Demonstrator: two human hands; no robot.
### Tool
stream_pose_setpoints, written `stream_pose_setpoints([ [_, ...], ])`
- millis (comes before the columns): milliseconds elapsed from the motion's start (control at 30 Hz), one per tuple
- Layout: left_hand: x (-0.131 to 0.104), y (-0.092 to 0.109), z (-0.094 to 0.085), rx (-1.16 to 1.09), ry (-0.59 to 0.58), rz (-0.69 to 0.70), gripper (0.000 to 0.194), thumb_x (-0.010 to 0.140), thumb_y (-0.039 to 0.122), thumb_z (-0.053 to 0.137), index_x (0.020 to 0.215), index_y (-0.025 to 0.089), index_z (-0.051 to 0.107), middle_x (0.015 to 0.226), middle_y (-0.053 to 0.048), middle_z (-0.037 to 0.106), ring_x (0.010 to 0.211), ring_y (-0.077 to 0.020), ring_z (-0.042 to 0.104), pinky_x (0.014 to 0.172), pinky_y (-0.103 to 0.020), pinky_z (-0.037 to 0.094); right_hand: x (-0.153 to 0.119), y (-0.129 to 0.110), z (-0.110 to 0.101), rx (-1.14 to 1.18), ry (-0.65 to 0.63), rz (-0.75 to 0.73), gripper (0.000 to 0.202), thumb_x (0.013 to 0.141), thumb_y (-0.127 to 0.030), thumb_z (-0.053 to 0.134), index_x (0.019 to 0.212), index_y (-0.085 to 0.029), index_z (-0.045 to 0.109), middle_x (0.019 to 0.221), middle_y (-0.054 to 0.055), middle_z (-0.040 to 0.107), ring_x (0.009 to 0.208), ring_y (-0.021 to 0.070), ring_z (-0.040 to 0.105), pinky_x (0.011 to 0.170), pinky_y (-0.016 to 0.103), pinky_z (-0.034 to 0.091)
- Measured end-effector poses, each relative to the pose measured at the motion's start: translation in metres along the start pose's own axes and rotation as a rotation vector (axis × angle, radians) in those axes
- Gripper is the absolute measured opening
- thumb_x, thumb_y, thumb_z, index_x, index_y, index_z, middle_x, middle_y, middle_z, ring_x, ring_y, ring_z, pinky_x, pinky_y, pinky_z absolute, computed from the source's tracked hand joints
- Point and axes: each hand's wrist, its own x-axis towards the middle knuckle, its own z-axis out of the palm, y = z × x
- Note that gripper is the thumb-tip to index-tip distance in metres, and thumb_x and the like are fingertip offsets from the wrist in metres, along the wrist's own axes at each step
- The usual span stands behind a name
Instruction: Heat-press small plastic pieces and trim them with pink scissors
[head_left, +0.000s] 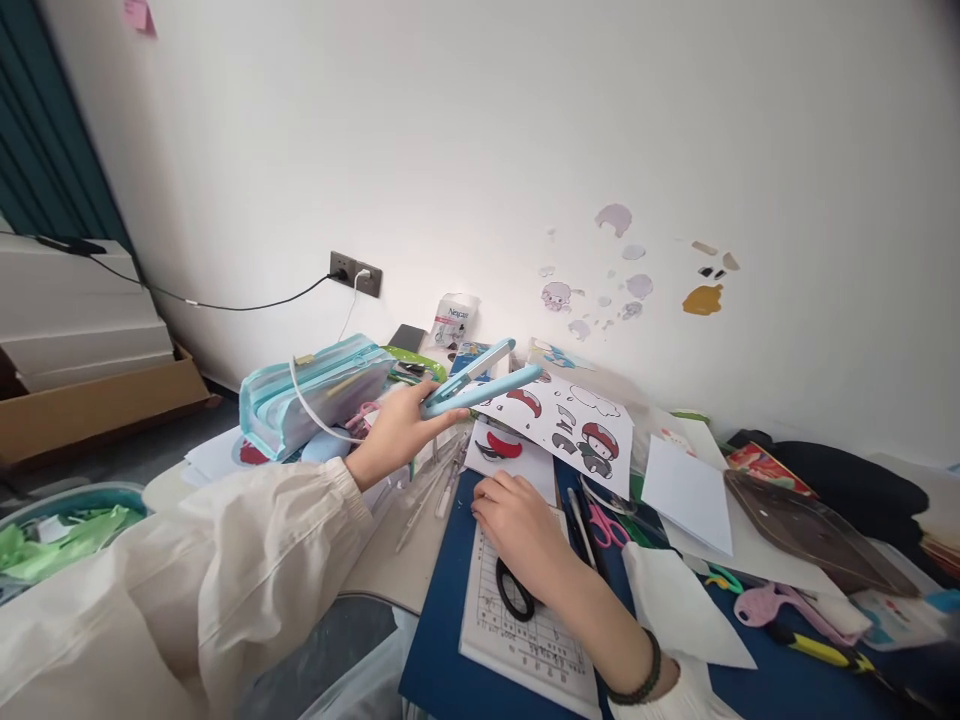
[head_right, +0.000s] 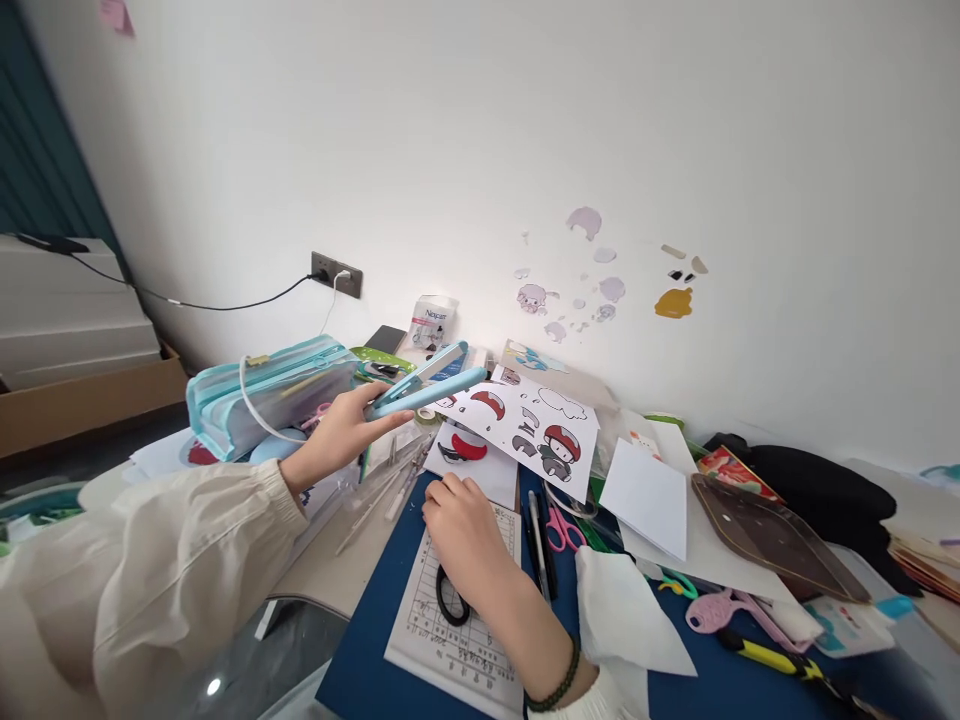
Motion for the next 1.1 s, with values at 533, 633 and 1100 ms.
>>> stream_pose_setpoints([
  [533,-0.004,-0.002,0.000,-0.061,0.009,0.057,0.031,0.097,0.044,0.064,0.111,0.016,0.067,0.103,-0.005,0.071,0.087,-0.0195,0.069,0.079,-0.039,0.060,-0.001,-0.019,-0.001,-0.062,-0.087,0.088,0.019,0.099,-0.034,0.064,0.107,-0.017,0.067,0.109,0.006,0.069,0.095,0.0172,0.067,0.084,0.037,0.059],
  [633,-0.004,-0.001,-0.001,-0.065,0.007,0.063,0.032,0.098,0.044,0.064,0.114,0.016,0.066,0.103,-0.005,0.071,0.087,-0.0196,0.069,0.079,-0.039,0.060,-0.004,-0.012,-0.005,0.064,-0.065,0.178,0.019,0.098,-0.034,0.064,0.107,-0.017,0.067,0.108,0.005,0.069,0.096,0.0178,0.068,0.085,0.039,0.059],
  [1100,0.000,-0.005,0.003,-0.030,-0.011,0.048,0.032,0.097,0.044,0.065,0.112,0.016,0.067,0.105,-0.006,0.071,0.088,-0.0197,0.069,0.080,-0.040,0.060,-0.063,0.047,-0.014,0.550,-0.097,0.554,0.024,0.099,-0.039,0.062,0.110,-0.018,0.067,0.114,0.006,0.069,0.099,0.0188,0.068,0.086,0.039,0.059],
])
